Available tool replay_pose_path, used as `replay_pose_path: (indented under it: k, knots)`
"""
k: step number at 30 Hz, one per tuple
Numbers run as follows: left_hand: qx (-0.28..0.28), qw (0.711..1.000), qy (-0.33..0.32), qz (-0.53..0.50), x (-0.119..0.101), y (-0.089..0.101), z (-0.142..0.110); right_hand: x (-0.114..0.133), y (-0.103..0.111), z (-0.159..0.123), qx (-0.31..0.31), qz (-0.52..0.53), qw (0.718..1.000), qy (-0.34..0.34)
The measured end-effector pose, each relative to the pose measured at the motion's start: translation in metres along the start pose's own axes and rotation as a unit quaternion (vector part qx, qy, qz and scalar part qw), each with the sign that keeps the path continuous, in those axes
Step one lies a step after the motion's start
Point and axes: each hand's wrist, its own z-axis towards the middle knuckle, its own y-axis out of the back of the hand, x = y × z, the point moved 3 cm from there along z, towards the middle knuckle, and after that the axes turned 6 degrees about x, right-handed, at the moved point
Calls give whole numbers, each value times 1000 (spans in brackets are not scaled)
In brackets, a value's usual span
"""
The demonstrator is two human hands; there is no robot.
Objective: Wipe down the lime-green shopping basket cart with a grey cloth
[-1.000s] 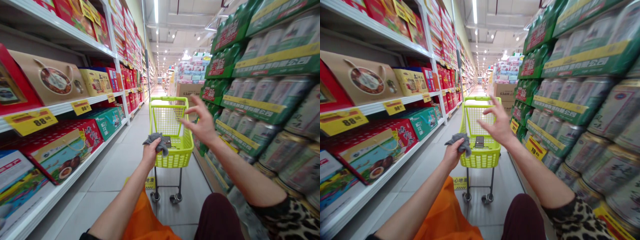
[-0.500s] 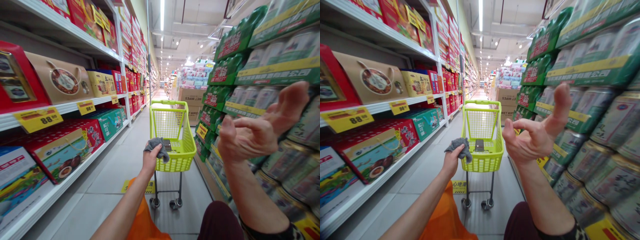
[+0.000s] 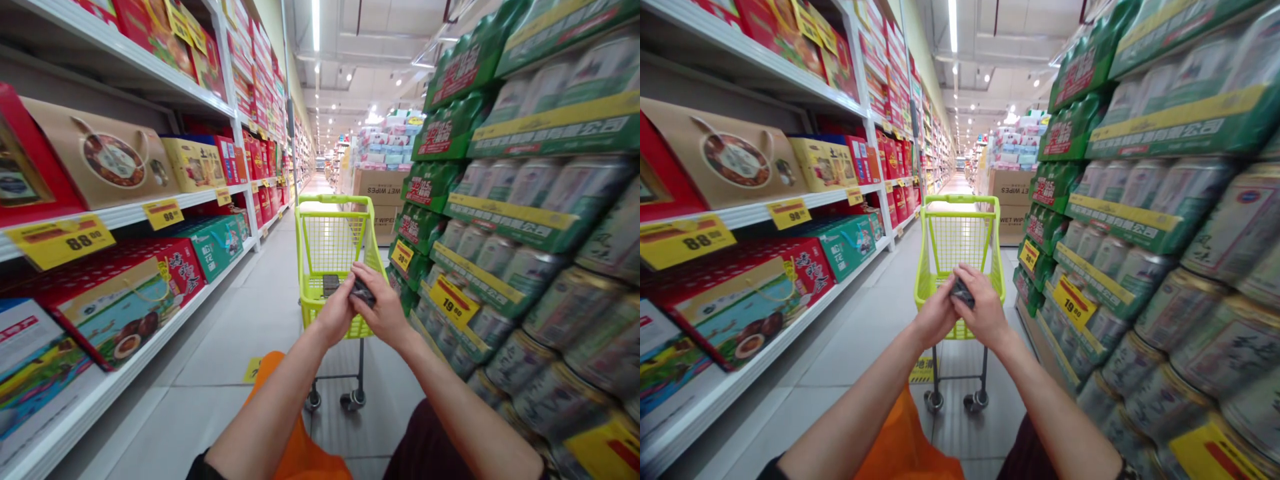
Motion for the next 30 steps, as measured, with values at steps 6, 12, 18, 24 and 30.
replay_pose_path:
  k: [6, 12, 18, 24, 30]
  knots:
    - [-149, 853, -81, 493, -10, 48, -6, -72, 23, -19, -208, -88, 955, -194]
    - [-240, 668, 27, 704, 9, 112, -3, -95, -30, -40, -45, -145, 971, -184]
    - [-200, 706, 0, 679, 7, 126, 1, -42, -103, -18, 64, -122, 981, -136]
    - [-186, 680, 11, 710, 1, 137, -3, -37, -102, -8, 163, -143, 972, -94]
    - [-178, 677, 38, 713, 0, 130, -1, -75, -45, -31, 122, -177, 963, -163]
